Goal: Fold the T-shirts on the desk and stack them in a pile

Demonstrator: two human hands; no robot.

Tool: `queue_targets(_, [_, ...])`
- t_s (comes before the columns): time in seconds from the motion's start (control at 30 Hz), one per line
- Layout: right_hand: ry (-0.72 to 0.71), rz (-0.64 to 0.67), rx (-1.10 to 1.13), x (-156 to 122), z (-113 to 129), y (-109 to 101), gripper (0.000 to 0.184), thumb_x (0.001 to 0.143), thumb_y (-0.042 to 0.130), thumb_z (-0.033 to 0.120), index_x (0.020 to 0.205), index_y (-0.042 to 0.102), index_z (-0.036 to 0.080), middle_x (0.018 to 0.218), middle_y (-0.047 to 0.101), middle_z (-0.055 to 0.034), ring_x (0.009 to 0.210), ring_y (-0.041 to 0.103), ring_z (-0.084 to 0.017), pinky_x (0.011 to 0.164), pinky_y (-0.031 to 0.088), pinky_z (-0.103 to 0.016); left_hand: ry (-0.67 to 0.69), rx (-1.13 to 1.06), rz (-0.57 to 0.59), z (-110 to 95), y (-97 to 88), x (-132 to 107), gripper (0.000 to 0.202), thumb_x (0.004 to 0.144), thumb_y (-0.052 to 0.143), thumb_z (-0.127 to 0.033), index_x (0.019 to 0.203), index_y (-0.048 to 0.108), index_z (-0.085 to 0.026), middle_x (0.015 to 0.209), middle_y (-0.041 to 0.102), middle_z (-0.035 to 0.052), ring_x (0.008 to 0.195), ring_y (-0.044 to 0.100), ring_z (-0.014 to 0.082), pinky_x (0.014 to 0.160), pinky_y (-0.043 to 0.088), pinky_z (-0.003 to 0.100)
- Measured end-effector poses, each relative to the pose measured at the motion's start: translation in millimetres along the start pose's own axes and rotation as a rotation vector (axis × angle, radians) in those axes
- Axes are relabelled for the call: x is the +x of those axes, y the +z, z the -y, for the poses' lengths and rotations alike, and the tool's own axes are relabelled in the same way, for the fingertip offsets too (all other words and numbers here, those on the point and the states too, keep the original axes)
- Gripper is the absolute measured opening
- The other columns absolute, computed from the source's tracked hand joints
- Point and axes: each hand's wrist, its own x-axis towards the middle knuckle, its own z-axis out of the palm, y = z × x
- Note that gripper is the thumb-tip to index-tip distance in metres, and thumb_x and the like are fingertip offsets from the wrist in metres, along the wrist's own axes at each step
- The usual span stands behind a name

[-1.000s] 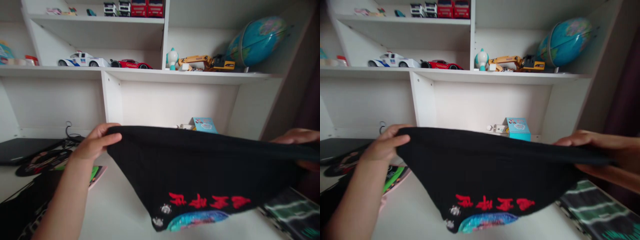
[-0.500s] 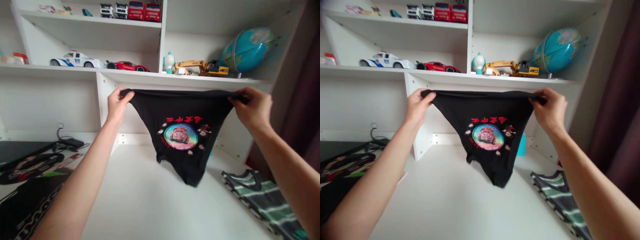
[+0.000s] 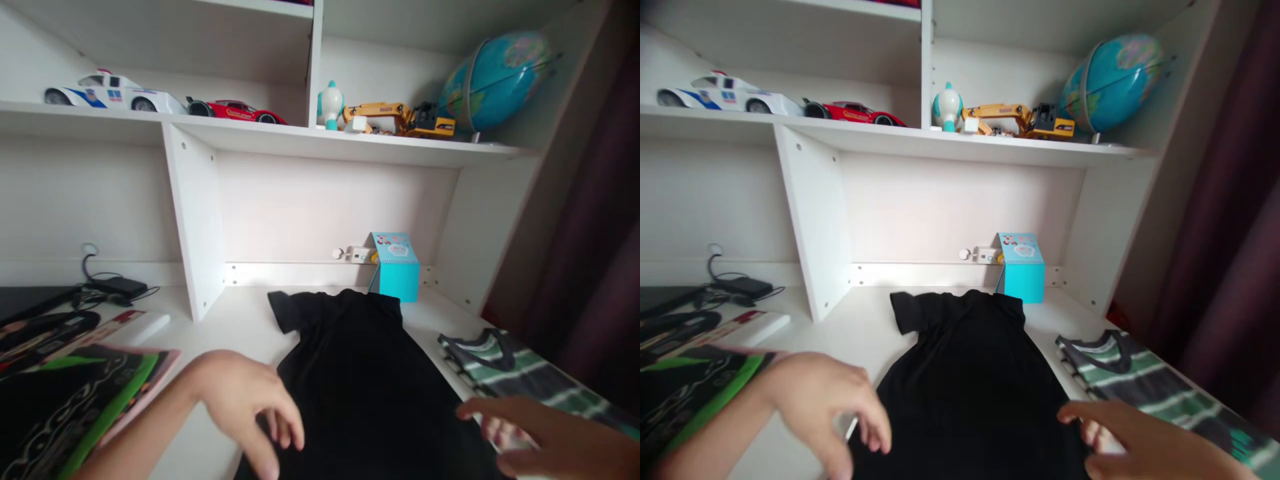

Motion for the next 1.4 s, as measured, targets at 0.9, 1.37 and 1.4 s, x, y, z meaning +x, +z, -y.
queue_targets(0.9, [0.062,-0.220,-0.218,232.1,51.6,62.6,0.047,0.089,0.030,0.036,0.128,0.042,0.013,0.129,0.045,-0.0116,0.122,0.037,-0.022,0.100,0.028,-0.036,-0.719,0.385,-0.832,201.3,0.3,122.6,0.071,0.078,0.012,-0.070,0.137,0.021,-0.032,0.146,0.013,0.0106,0.131,0.003,0.0377,0.095,0.007,0.064])
queue_targets(1.37, [0.254,-0.207,-0.352,254.2,20.7,95.7,0.063,0.082,0.024,0.063,0.137,0.023,0.031,0.145,0.019,-0.0028,0.131,0.013,-0.029,0.099,0.021,-0.050,-0.773,0.328,-0.829,227.6,-36.8,114.8,0.076,0.074,0.015,-0.074,0.138,0.017,-0.033,0.147,0.009,0.0039,0.129,0.000,0.0420,0.095,0.003,0.066])
queue_targets(1.4, [0.256,-0.211,-0.356,256.7,21.9,93.7,0.062,0.083,0.023,0.062,0.137,0.023,0.031,0.144,0.019,-0.0033,0.131,0.013,-0.029,0.099,0.021,-0.050,-0.773,0.336,-0.834,229.5,-39.4,116.5,0.076,0.074,0.015,-0.074,0.138,0.017,-0.033,0.147,0.009,0.0038,0.129,0.000,0.0417,0.095,0.004,0.066])
